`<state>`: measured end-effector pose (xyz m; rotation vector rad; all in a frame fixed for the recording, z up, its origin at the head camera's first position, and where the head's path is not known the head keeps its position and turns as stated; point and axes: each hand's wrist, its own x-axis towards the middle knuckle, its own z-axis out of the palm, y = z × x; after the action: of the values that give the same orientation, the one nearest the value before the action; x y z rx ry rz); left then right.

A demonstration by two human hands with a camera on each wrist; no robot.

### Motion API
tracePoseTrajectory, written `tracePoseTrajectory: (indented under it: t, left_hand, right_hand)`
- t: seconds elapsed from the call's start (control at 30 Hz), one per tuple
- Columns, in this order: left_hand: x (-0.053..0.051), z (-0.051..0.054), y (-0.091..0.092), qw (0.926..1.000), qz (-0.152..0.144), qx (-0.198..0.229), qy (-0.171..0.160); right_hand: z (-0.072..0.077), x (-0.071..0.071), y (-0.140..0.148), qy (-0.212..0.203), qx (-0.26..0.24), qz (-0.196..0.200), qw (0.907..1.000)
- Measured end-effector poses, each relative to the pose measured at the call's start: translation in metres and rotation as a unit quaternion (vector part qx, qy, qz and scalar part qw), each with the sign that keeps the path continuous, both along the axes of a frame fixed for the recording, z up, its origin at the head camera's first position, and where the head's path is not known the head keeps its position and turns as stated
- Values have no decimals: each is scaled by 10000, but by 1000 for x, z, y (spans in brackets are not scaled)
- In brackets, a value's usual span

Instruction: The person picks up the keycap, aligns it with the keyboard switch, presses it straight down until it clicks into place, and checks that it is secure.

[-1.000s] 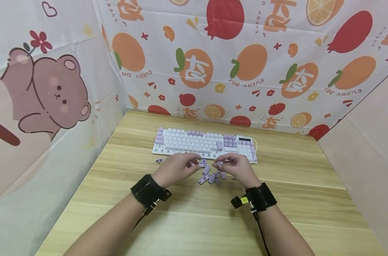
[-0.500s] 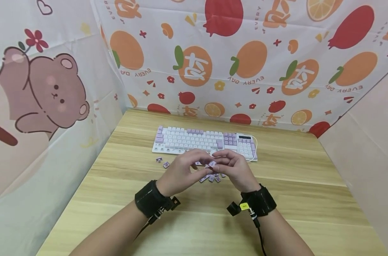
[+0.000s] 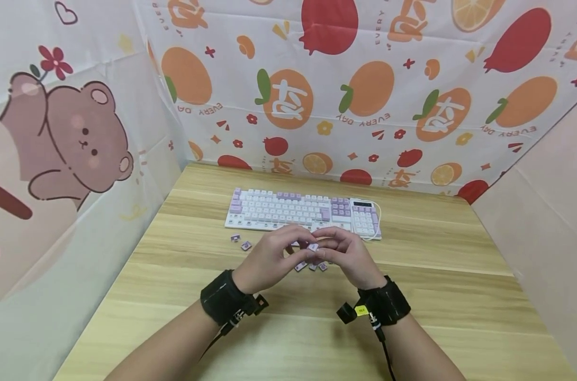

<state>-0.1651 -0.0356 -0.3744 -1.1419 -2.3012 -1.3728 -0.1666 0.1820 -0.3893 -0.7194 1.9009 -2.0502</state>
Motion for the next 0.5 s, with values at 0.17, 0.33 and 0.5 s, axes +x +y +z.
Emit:
tracePoseTrajectory:
  t: [0.17,0.33,0.5]
  left_hand:
    - [1,-2,-3,9988,-72,-10,-475]
    - [-2,-4,-5,9890,-333,-34,-1438]
    - [-6,-6,-5,9558,-1069,11,-2739]
  right_hand:
    - [-2,4,3,908,760,-349,9924]
    - [-6,6,5,2642,1469,-719,9505]
    - [-9,8,7,3685,1601,-530,9142]
